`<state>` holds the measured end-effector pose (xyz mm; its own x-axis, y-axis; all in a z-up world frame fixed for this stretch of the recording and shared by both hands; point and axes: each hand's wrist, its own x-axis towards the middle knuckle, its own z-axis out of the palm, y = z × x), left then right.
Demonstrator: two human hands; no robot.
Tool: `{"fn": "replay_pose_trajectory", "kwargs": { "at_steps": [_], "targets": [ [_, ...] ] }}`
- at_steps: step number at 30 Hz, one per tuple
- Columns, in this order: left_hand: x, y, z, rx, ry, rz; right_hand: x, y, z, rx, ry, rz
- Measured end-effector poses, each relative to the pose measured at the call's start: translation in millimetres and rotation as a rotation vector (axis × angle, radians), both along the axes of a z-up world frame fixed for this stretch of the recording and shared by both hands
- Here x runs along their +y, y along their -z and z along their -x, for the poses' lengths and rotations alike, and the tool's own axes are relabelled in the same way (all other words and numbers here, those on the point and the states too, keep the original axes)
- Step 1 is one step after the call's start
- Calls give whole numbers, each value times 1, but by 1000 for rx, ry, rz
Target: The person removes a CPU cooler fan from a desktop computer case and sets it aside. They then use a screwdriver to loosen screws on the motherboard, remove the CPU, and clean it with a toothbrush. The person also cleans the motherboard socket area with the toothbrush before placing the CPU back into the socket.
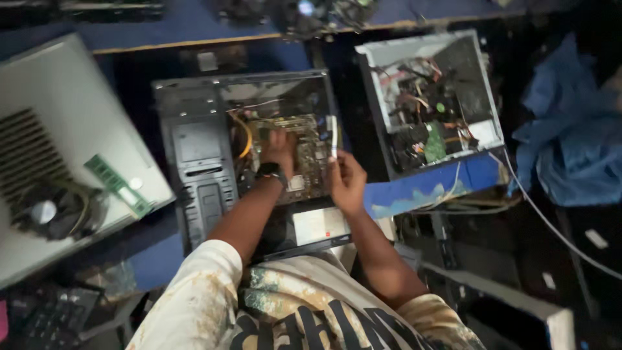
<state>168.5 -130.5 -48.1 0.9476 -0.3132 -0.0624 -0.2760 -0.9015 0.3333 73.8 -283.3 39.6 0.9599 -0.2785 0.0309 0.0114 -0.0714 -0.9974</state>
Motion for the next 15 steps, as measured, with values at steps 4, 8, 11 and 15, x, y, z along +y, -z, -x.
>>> {"fn": "replay_pose_trajectory", "kwargs": {
  "at_steps": [4,8,11,15],
  "targets": [
    [0,13,-2,-2,-33,-37,1,-10,-1,7,-9,48],
    [5,0,-2,54,-50,-75,3,-23,0,-14,-19,182],
    [1,-12,-3,104,-77,-83,4,-29,-2,-1,-5,245],
    [-1,-19,-1,12,-93,-119,6,-29,-2,-29,-27,220]
  ]
}}
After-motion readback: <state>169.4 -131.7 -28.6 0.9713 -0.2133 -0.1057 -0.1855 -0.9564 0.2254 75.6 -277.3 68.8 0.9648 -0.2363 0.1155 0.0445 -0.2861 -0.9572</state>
